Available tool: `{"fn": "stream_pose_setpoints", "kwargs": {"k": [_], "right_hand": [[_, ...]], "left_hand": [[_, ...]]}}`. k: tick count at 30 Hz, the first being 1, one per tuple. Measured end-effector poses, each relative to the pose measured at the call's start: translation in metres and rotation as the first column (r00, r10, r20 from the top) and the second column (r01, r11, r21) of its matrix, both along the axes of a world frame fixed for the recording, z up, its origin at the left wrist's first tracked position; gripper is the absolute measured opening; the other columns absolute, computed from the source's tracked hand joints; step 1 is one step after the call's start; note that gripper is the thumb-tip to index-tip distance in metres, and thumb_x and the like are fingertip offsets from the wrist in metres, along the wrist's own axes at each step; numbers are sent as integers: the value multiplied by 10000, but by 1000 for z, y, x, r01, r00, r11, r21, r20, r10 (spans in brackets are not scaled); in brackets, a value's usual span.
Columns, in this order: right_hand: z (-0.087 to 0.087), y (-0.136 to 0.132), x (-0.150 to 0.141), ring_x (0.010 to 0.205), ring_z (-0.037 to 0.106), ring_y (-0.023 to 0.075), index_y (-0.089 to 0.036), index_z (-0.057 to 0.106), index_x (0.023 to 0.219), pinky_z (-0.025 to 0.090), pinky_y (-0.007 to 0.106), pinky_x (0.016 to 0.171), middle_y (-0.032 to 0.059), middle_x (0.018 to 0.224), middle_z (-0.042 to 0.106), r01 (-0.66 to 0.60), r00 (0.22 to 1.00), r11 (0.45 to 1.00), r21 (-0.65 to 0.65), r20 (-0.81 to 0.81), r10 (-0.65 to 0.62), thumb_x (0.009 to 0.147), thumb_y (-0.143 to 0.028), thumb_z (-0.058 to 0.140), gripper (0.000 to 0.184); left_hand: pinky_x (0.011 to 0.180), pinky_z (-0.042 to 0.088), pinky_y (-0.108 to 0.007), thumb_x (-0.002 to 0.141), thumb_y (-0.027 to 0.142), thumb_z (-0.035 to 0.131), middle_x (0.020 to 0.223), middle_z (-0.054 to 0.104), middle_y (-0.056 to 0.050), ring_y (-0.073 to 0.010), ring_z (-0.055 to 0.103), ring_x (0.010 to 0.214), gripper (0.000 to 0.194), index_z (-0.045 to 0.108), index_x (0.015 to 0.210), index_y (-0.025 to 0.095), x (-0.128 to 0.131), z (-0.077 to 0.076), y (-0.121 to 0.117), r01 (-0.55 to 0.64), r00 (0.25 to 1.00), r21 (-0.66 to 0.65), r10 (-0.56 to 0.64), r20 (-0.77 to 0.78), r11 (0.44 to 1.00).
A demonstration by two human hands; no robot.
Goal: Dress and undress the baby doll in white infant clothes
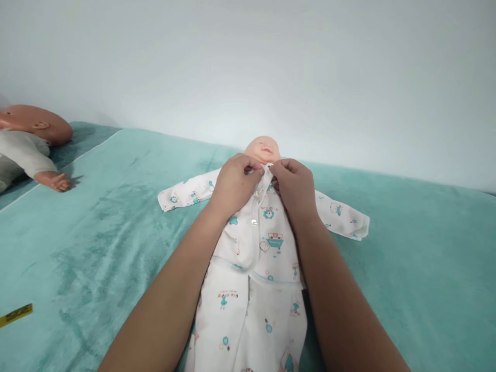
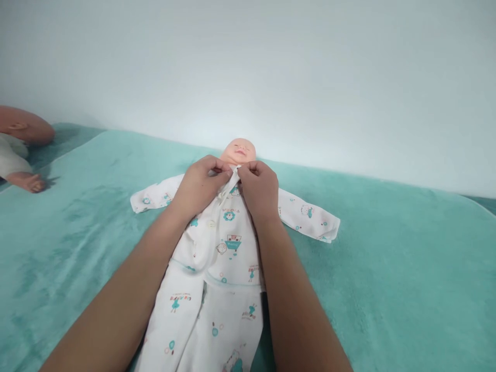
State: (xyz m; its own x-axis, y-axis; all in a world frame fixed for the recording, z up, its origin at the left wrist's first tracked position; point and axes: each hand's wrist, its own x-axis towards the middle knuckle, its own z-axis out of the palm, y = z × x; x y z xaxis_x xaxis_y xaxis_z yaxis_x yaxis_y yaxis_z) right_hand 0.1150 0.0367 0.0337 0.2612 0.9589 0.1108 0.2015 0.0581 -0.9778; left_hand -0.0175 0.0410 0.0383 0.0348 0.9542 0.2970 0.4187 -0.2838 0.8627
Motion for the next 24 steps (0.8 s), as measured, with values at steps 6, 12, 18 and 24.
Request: {"fn": "stream_pose_setpoints", "kwargs": {"k": [6, 12, 18, 24], "right_hand": [[0, -1, 0, 511, 451, 91, -193, 621, 684, 365, 228, 497, -50, 563, 534, -73, 996, 996, 50, -42, 75, 687, -258, 620, 65], [1, -4, 0, 494, 429, 81, -190, 644, 724, 349, 219, 473, -52, 560, 519, -126, 982, 990, 71, -134, 134, 725, -300, 640, 110], [0, -4, 1, 489, 417, 72, -187, 655, 740, 337, 211, 463, -57, 557, 508, -148, 975, 984, 98, -152, 162, 734, -317, 664, 131], [-2, -4, 1, 489, 426, 71, -186, 663, 752, 342, 212, 460, -53, 572, 527, -150, 971, 983, 108, -170, 167, 730, -331, 674, 147]], "left_hand": [[774, 479, -277, 807, 251, 600, 820, 685, -10, -143, 598, 770, 93, 664, 781, 188, -3, 0, 0, 5, 984, -31, 1, 180, 1000], [755, 483, -270, 783, 260, 638, 812, 700, -15, -140, 605, 752, 91, 693, 783, 187, -3, -1, 1, 19, 974, -47, -8, 226, 999], [751, 493, -275, 761, 271, 671, 831, 724, -30, -143, 624, 753, 104, 708, 786, 177, -4, -2, 2, 25, 957, -67, -4, 288, 997], [751, 502, -283, 747, 279, 689, 846, 731, -40, -152, 636, 774, 111, 715, 786, 179, -4, -2, 2, 38, 943, -93, -5, 333, 995]]}}
